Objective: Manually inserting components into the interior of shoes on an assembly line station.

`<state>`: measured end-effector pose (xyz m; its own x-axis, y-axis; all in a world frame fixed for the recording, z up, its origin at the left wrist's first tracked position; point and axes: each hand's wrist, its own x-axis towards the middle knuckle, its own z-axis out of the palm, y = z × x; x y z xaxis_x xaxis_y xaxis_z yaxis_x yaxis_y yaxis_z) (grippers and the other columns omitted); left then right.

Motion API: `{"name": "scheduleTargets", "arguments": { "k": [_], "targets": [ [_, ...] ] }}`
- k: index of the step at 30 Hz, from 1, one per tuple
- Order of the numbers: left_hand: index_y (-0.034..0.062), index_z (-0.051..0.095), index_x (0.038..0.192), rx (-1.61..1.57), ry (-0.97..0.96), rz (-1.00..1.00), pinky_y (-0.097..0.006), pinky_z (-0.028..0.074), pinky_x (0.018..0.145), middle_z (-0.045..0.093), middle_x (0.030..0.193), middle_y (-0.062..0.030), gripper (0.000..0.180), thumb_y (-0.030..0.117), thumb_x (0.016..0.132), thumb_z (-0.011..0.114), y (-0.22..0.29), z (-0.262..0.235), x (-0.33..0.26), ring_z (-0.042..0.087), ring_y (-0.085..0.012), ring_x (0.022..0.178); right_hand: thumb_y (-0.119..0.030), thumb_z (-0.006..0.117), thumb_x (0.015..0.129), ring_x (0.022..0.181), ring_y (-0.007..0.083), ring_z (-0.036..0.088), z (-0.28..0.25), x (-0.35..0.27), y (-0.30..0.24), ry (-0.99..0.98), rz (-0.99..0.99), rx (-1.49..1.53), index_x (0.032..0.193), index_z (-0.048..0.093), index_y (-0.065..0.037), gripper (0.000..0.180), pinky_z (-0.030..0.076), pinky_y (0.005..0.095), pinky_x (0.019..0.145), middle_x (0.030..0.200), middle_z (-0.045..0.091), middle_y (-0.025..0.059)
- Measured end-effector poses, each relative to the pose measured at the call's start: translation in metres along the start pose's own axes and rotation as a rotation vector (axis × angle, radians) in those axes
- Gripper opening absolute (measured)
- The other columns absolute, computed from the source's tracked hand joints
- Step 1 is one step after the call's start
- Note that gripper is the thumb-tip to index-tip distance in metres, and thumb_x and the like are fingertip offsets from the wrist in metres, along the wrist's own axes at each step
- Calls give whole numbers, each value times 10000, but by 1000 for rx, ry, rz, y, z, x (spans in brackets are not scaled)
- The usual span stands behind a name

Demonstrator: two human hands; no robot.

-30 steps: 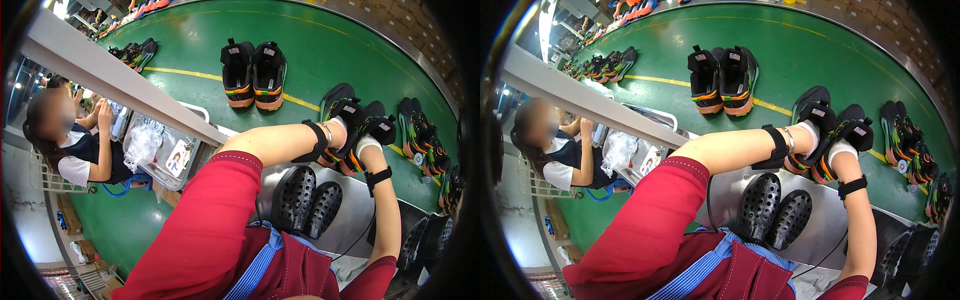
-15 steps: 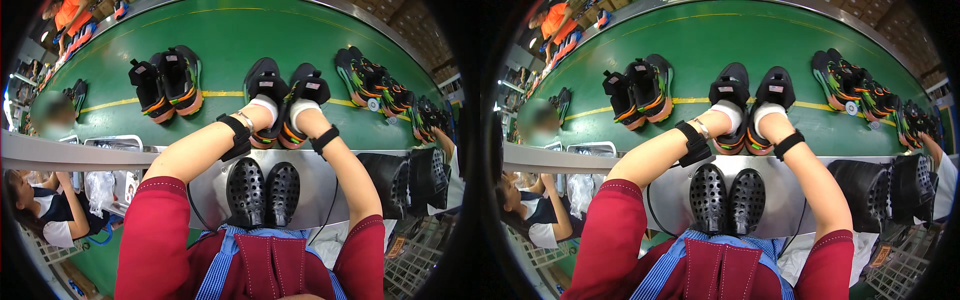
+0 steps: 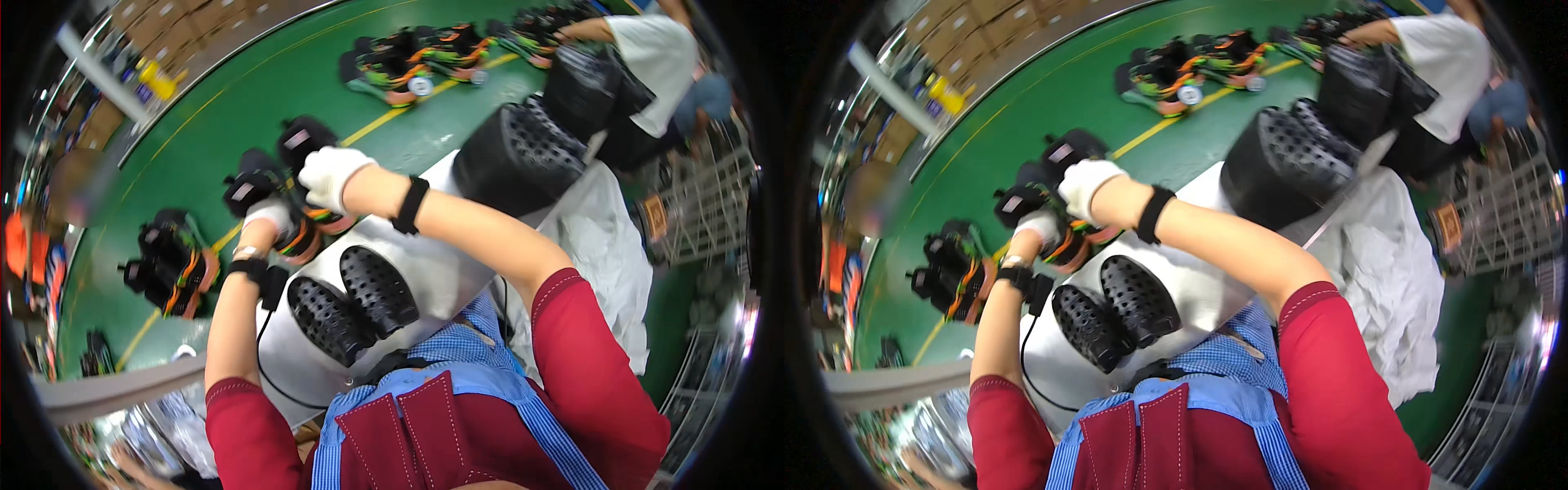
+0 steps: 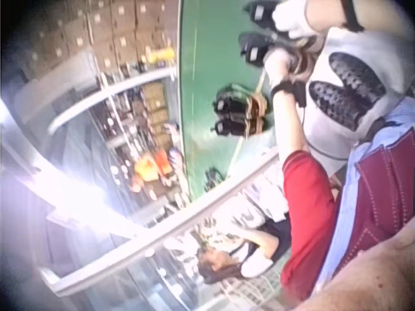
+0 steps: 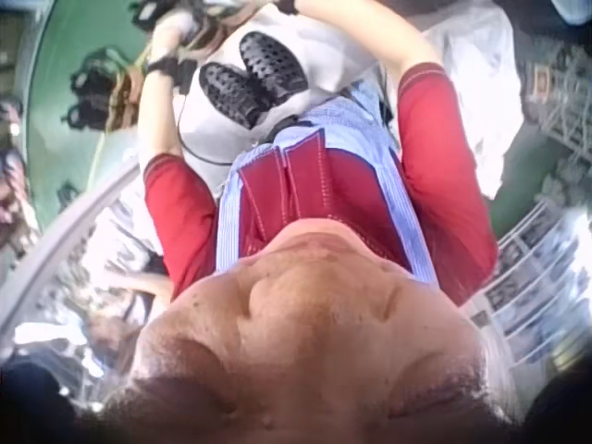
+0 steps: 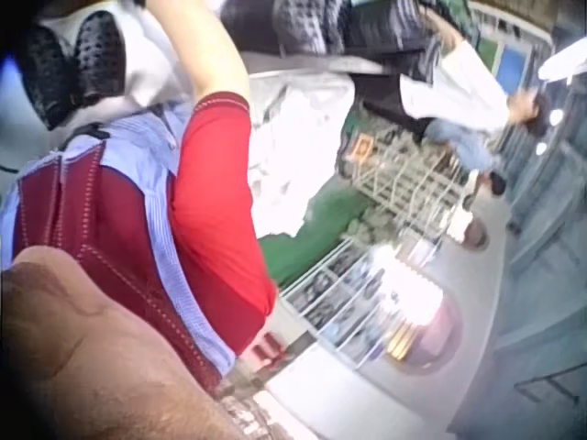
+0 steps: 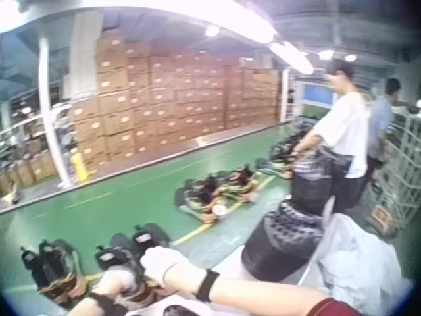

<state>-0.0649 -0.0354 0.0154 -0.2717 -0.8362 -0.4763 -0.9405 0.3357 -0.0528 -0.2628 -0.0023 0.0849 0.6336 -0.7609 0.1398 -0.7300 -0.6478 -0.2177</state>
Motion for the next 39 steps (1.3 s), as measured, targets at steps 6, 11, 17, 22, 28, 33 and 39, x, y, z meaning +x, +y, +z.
{"name": "scheduleTargets", "arguments": {
  "k": [6, 11, 17, 22, 28, 33, 39],
  "targets": [
    [49, 678, 1089, -3, 38, 3, -398, 517, 841, 644, 1138, -198, 359, 260, 819, 572, -20, 18, 29, 644, -356, 1016, -227, 625, 804, 891, 296, 614, -92, -148, -20, 196, 75, -43, 900, 632, -75, 180, 513, 377, 779, 926, 635, 93],
    [60, 695, 1022, -128, 128, -72, -401, 511, 798, 670, 1015, -205, 314, 269, 843, 545, -15, 4, 37, 630, -377, 994, -139, 633, 782, 902, 304, 608, -149, -241, 16, 447, 298, -196, 949, 636, -68, 181, 502, 381, 808, 948, 643, 101],
    [65, 679, 1058, -119, 158, 55, -382, 504, 797, 682, 1047, -150, 292, 249, 888, 528, -4, -17, 34, 652, -304, 936, -93, 644, 739, 1018, 323, 566, -158, -285, 62, 248, 429, -321, 1011, 603, -45, 280, 471, 388, 876, 1062, 614, 121],
    [24, 678, 1022, -259, 227, -9, -416, 505, 791, 673, 941, -214, 351, 288, 802, 606, -1, -24, -7, 643, -369, 873, 39, 665, 632, 1074, 351, 546, -149, -290, 94, 212, 312, -202, 1061, 560, -18, 445, 441, 386, 956, 1095, 573, 168],
    [29, 657, 1023, -571, 725, 133, -390, 486, 860, 619, 987, -182, 297, 241, 826, 589, 8, -23, -105, 604, -348, 941, 82, 661, 595, 1056, 320, 566, -148, -298, 110, 194, 275, -205, 1058, 557, -27, 488, 477, 342, 883, 1147, 557, 140],
    [34, 643, 1073, -594, 738, 72, -353, 499, 830, 620, 996, -142, 326, 242, 823, 617, -10, 12, -151, 620, -280, 929, 121, 652, 576, 1052, 277, 565, -162, -289, 111, 217, 208, -169, 1075, 537, -19, 530, 474, 297, 861, 1161, 544, 122],
    [-5, 501, 1300, -739, 710, 173, -369, 443, 979, 583, 1211, -220, 625, 391, 839, 645, -1, 1, -188, 556, -327, 1155, 197, 555, 664, 1260, 236, 461, -209, -293, 85, 321, 211, -143, 1250, 479, -25, 632, 373, 313, 1041, 1354, 474, 107]
  ]
}}
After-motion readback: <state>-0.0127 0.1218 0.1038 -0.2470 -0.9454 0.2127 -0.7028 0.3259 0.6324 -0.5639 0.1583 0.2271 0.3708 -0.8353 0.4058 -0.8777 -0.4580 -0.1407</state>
